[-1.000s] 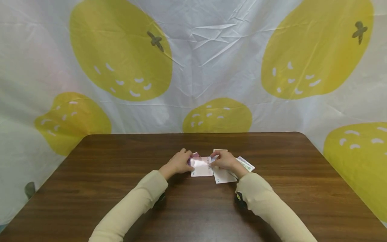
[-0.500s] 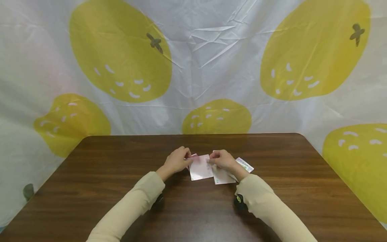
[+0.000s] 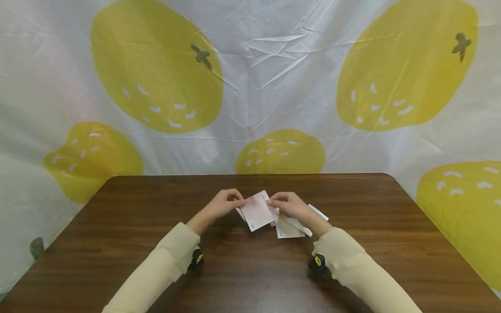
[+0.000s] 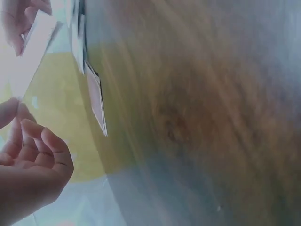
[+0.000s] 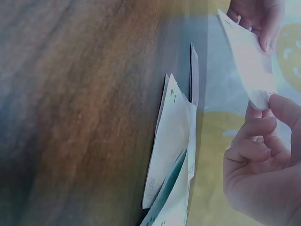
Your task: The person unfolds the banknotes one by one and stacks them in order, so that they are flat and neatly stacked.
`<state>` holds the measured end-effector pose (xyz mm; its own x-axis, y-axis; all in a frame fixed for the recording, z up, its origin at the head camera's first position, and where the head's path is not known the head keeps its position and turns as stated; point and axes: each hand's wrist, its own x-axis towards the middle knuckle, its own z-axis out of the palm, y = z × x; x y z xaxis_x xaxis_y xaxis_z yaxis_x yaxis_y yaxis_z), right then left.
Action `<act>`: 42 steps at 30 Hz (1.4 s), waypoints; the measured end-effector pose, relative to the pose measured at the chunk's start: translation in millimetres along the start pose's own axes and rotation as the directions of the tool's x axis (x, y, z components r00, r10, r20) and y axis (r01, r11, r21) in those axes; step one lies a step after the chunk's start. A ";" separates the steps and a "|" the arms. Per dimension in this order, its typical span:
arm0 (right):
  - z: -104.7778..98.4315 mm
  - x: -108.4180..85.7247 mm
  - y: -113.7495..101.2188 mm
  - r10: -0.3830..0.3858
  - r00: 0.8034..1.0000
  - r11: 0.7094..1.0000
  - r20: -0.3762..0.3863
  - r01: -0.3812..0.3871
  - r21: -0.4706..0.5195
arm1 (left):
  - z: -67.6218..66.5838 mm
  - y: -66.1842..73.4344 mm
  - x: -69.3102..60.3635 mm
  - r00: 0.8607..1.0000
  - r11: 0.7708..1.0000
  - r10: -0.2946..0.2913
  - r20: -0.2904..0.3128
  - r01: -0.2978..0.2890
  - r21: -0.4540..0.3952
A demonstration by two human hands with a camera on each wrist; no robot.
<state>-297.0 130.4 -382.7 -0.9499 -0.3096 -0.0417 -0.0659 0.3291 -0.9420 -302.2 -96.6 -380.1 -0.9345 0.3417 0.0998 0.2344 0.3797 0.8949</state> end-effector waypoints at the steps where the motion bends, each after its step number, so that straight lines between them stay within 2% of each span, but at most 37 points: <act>1: -0.4 -1.1 -0.1 0.003 1.000 1.000 -0.006 -0.002 0.016 | 1.2 0.3 -0.9 1.000 0.999 -0.015 -0.011 0.014 -0.035; 5: -2.4 -6.1 -0.4 0.006 0.999 0.996 -0.034 -0.003 0.090 | 10.5 0.9 -4.4 0.996 0.982 -0.058 -0.065 0.045 -0.186; 9: -5.5 -10.7 -1.9 0.007 0.998 0.988 -0.066 0.004 0.154 | 21.7 4.2 -7.0 0.988 0.957 -0.073 -0.134 0.031 -0.290; 13: -10.9 -13.3 -3.5 0.007 0.995 0.982 -0.100 0.012 0.188 | 30.0 8.1 -7.8 0.980 0.922 -0.079 -0.185 0.001 -0.388; 17: -15.4 -16.8 -3.5 0.006 0.993 0.974 -0.119 0.021 0.224 | 35.9 8.7 -7.8 0.974 0.899 -0.084 -0.208 -0.016 -0.438; 21: -17.7 -20.3 -2.4 0.011 0.991 0.965 -0.133 0.024 0.261 | 39.7 8.5 -9.7 0.973 0.890 -0.125 -0.193 0.024 -0.455; 25: -20.9 -23.2 -1.3 0.027 0.988 0.963 -0.149 0.014 0.268 | 42.1 8.6 -13.5 0.982 0.898 -0.137 -0.130 0.067 -0.435; 29: -24.8 -27.2 -1.0 0.031 0.988 0.969 -0.151 0.007 0.248 | 44.1 9.2 -17.7 0.994 0.919 -0.083 -0.073 0.048 -0.391; 31: -26.2 -29.9 -1.3 0.035 0.989 0.971 -0.143 0.000 0.238 | 45.0 9.9 -20.4 0.998 0.934 -0.013 -0.061 -0.009 -0.357; 33: -27.0 -32.1 -1.2 0.045 0.990 0.972 -0.137 -0.011 0.236 | 45.4 15.5 -24.6 0.996 0.943 0.063 -0.060 -0.079 -0.322; 37: -28.2 -35.0 -0.6 0.062 0.989 0.972 -0.137 -0.028 0.234 | 45.5 33.4 -35.7 0.975 0.960 0.209 -0.077 -0.219 -0.175; 39: -28.5 -36.4 -0.3 0.065 0.988 0.971 -0.139 -0.030 0.239 | 45.7 42.5 -40.8 0.967 0.965 0.243 -0.076 -0.248 -0.079; 42: -28.7 -38.6 0.5 0.066 0.988 0.968 -0.138 -0.030 0.249 | 47.8 48.4 -45.1 0.957 0.959 0.284 -0.056 -0.282 0.037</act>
<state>-269.1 168.1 -372.0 -0.9853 -0.1611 -0.0576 0.0408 0.1059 -0.9935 -235.9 -52.6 -362.1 -0.8430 0.3868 0.3739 0.4984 0.2997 0.8135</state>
